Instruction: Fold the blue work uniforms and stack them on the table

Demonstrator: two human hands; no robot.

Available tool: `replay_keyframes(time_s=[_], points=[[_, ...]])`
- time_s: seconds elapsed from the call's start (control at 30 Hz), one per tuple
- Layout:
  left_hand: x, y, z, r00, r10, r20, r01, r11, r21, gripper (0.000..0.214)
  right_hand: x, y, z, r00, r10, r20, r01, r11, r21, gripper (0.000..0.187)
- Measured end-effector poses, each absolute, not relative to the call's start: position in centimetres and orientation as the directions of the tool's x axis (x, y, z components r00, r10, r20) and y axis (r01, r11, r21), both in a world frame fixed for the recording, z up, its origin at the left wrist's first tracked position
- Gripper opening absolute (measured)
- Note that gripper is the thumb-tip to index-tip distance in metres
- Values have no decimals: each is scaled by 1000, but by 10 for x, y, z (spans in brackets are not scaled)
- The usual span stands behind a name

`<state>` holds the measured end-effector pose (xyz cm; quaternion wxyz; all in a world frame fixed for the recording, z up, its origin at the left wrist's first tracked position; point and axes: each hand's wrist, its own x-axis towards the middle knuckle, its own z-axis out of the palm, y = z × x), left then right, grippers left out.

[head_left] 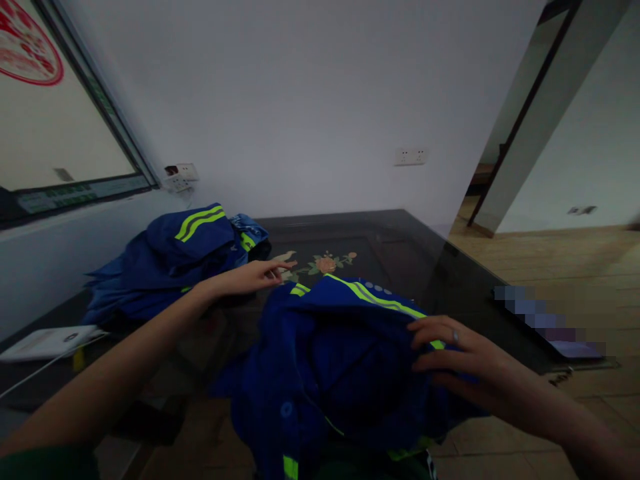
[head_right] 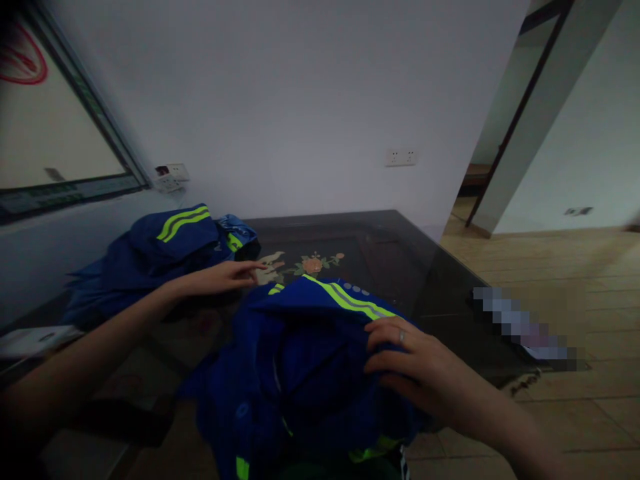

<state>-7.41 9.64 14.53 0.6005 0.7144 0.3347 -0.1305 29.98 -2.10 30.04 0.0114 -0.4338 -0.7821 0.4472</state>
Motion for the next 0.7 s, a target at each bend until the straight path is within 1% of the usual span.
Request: replay_keyframes(time_s=[0.03,0.07,0.13,0.2,0.27,0.33,0.43,0.5,0.57,0.63,0.7], points=[[-76,87,134,762,342,-549,611,-103,785,57,303,-32,296,-592,717,-368,692,218,-688,17],[-76,78,124,792,336,-509,578,-145,803,65,305,-44,291,-561,739,-374,718,208,-665,17],[-75,59,115,851,273,-449,505,-189,842,79,311,-68,277,-512,759,-402,763,186,-620,18],[-74,46,118,871,236,-431,477,-195,857,82,314,-89,265,-473,780,-410,792,172,-585,18],[-75,39,130,871,225,-436,477,-179,860,79,316,-104,257,-403,829,-387,819,138,-557,15],[-80,36,145,875,200,-440,471,-151,869,74,317,-114,252,-305,878,-369,839,65,-540,11],[-87,28,164,882,169,-439,461,-121,879,68,314,-123,249,-194,907,-375,843,-41,-536,8],[-88,19,171,872,203,-445,473,-121,873,67,309,-126,246,-161,917,-364,848,-60,-527,6],[-84,9,172,853,268,-447,494,-143,857,61,303,-129,242,-129,936,-329,862,-58,-504,4],[-76,1,168,839,328,-435,507,-176,844,47,295,-131,238,-86,955,-283,878,-61,-474,6],[-67,-5,160,843,348,-409,494,-202,846,28,286,-134,235,-27,975,-222,893,-76,-443,10]])
